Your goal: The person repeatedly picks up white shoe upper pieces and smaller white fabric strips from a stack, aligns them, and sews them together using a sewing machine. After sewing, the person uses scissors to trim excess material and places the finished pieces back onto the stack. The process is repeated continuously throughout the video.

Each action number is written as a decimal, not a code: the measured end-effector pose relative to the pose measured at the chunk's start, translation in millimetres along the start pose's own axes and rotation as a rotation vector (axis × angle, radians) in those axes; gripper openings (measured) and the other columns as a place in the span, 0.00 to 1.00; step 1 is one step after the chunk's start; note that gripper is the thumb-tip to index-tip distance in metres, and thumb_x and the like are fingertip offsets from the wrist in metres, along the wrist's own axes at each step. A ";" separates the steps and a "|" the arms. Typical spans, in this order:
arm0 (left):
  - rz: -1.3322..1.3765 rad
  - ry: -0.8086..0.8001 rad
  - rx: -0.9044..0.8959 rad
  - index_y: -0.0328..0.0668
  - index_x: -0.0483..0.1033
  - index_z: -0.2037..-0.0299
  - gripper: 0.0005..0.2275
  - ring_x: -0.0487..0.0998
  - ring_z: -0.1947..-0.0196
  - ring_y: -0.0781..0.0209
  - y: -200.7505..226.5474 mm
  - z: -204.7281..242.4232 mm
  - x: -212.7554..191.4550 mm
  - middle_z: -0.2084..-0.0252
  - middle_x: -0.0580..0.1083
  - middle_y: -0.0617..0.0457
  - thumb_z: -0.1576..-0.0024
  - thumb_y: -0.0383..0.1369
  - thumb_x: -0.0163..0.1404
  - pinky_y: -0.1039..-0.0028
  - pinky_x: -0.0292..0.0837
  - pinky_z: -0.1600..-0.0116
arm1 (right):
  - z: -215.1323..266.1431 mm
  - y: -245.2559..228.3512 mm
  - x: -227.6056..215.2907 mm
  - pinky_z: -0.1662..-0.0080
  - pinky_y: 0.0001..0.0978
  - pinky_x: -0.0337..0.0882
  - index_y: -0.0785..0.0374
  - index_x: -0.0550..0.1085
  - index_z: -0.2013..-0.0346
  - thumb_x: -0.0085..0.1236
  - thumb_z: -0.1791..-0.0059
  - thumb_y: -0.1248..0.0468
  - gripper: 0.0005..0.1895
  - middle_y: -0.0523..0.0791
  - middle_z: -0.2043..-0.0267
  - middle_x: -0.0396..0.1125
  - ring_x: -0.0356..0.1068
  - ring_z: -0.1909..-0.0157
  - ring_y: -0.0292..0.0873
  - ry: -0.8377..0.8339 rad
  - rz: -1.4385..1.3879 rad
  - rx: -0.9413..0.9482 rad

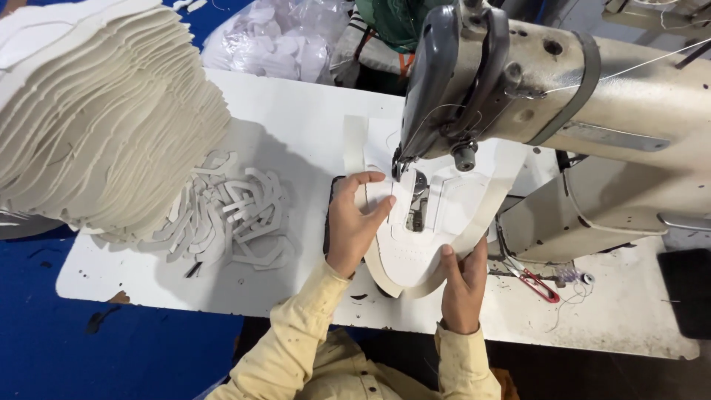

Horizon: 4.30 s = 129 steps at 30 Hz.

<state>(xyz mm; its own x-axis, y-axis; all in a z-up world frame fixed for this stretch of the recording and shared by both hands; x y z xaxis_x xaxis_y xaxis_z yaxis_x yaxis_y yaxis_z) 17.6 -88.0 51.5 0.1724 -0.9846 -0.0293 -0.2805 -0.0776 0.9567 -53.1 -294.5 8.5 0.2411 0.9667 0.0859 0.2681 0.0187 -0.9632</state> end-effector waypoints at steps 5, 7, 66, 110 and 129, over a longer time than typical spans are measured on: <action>-0.106 0.074 0.126 0.33 0.75 0.47 0.19 0.76 0.45 0.52 3.3 -0.2 3.5 0.47 0.77 0.47 0.48 0.26 0.62 0.67 0.69 0.38 | -7.8 -1.5 1.5 0.40 0.33 0.66 0.68 0.52 0.27 0.50 0.44 0.65 0.32 0.49 0.35 0.64 0.65 0.37 0.42 -0.017 -0.050 0.015; -0.116 0.074 0.132 0.32 0.74 0.47 0.19 0.76 0.44 0.52 1.7 -7.1 4.8 0.46 0.76 0.46 0.49 0.26 0.62 0.67 0.69 0.38 | -17.3 -1.7 1.3 0.39 0.33 0.65 0.69 0.52 0.27 0.50 0.44 0.65 0.32 0.49 0.35 0.64 0.65 0.36 0.42 -0.020 -0.053 0.023; 0.291 0.037 -0.020 0.33 0.68 0.34 0.23 0.83 0.59 0.65 -16.2 57.1 16.3 0.53 0.80 0.48 0.40 0.24 0.56 0.76 0.83 0.53 | -67.0 -87.3 -147.9 0.44 0.38 0.74 0.71 0.55 0.29 0.54 0.51 0.84 0.37 0.55 0.32 0.53 0.60 0.35 0.52 0.398 1.215 -0.710; -0.537 -0.063 0.201 0.34 0.78 0.49 0.15 0.77 0.62 0.54 -44.5 -41.4 -32.6 0.56 0.78 0.43 0.35 0.40 0.51 0.63 0.74 0.55 | -52.8 -91.2 -110.2 0.39 0.48 0.77 0.66 0.58 0.32 0.54 0.60 0.87 0.42 0.52 0.29 0.48 0.59 0.30 0.59 0.439 1.173 -0.769; 0.294 -0.159 -0.163 0.28 0.68 0.39 0.19 0.73 0.76 0.76 -26.5 54.4 10.1 0.67 0.78 0.54 0.34 0.36 0.48 0.82 0.71 0.71 | -8.9 33.2 1.1 0.69 0.30 0.73 0.75 0.77 0.51 0.61 0.49 0.61 0.19 0.54 0.65 0.77 0.74 0.72 0.40 -0.162 0.115 0.329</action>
<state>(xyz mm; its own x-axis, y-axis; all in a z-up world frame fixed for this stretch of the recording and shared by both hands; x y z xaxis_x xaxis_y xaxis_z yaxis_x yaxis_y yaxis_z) -24.6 -104.4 10.1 -0.0459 -0.9742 0.2208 -0.1398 0.2251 0.9643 -35.7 -295.1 -21.1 0.0944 0.9946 -0.0435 -0.0719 -0.0367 -0.9967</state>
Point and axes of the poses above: each hand's wrist, its own z-axis away from the middle knuckle, its own x-axis out of the palm, y = z × x, the point moved 6 cm from there along -z, towards the middle knuckle
